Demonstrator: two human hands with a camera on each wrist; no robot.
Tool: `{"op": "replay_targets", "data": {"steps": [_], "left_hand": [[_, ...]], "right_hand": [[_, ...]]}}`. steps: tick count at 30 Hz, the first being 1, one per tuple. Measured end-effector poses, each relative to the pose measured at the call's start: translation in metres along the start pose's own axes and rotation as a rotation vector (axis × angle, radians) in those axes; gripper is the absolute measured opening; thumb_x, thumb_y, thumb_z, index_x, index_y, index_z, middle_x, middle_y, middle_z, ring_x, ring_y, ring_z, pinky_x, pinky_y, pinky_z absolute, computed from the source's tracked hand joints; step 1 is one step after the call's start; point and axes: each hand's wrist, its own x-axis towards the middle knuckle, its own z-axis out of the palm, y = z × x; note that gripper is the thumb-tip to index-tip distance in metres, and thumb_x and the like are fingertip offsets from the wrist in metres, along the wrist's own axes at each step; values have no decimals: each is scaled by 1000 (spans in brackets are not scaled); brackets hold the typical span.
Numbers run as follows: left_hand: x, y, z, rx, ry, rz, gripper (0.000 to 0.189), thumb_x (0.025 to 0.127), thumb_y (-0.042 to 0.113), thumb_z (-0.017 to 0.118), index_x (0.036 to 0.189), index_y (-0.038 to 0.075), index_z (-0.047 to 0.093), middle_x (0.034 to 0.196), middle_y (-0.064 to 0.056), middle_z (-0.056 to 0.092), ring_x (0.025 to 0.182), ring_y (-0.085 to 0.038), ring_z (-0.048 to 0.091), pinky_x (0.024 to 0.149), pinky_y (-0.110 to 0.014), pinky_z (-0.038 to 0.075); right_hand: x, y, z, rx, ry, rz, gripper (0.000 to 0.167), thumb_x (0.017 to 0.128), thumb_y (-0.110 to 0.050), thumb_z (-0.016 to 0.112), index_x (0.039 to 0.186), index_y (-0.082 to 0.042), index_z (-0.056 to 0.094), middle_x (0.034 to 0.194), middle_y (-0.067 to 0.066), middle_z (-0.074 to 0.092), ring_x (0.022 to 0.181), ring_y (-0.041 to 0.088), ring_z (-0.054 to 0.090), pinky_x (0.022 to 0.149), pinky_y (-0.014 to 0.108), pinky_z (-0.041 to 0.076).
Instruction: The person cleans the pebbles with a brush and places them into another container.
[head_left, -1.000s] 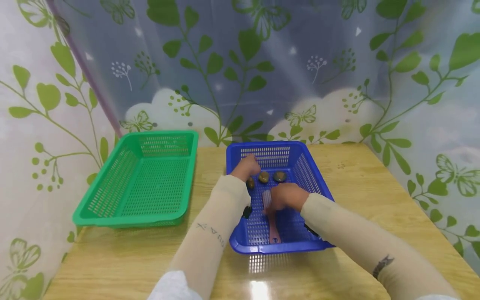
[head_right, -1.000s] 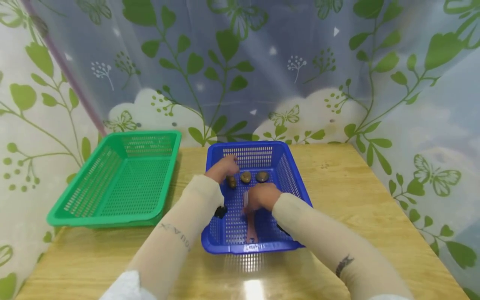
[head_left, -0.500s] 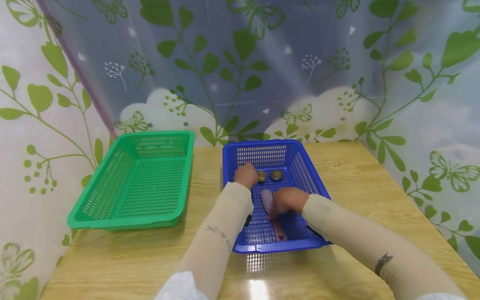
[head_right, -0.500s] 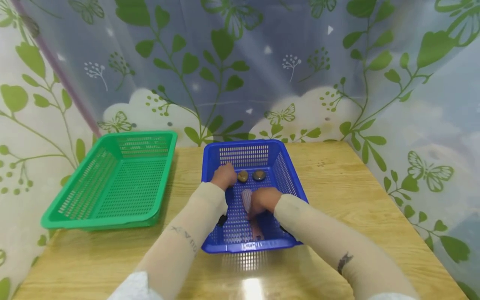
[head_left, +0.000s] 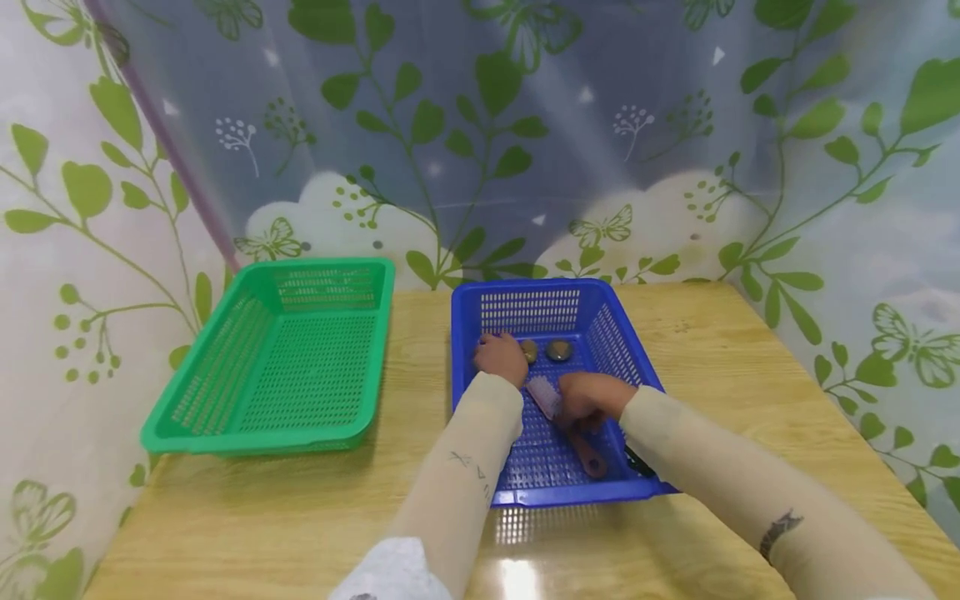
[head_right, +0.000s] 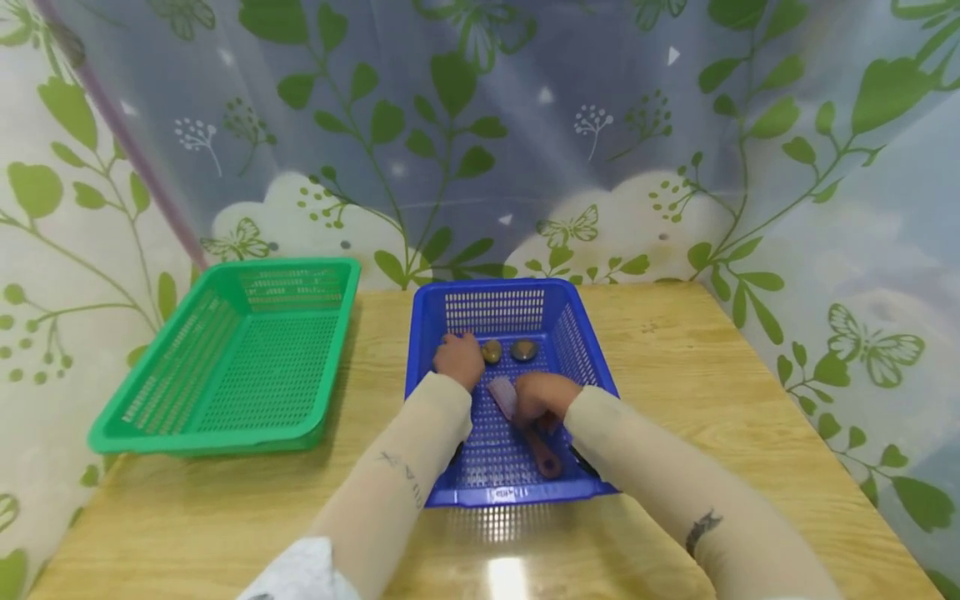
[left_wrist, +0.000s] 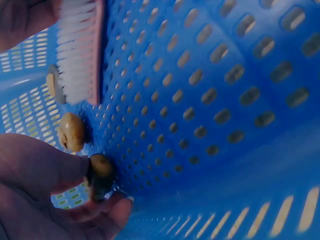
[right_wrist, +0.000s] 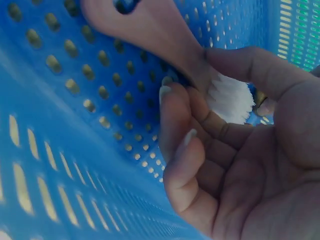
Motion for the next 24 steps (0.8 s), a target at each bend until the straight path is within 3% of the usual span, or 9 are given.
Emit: {"op": "replay_targets", "data": {"steps": [6,10,16,24], "left_hand": [[2,3,6,-7,13,-40,48,96,27,55,136,1,53,133,-27,48,100,-38,62,74,-44,56],[0,3,2,-41,-1,-46,42,95,25,55,127,-2,60,124,-28,56,100,-37,63,76,-45,55],[-5,5,-10,-69,-26,-24,27,92,23,60,110,6,71,110,-18,69,98,-33,65,80,-46,53],[-7,5,-16,-48,-100,8,31,96,22,54,120,6,64,117,-18,65,105,-32,63,85,-45,52]], "right_hand": [[2,0,4,34,-6,34,12,76,-6,66,74,-6,55,66,7,57,53,17,55,52,29,55],[0,-1,4,3,-20,27,14,79,-7,67,70,-7,56,65,7,58,53,16,55,54,29,56],[-2,-6,0,-54,2,-13,11,79,0,66,70,-3,60,65,8,62,54,18,60,54,30,57],[-9,-1,-9,-90,-37,-14,11,77,7,61,75,-3,59,74,10,64,61,21,65,57,30,57]]}}
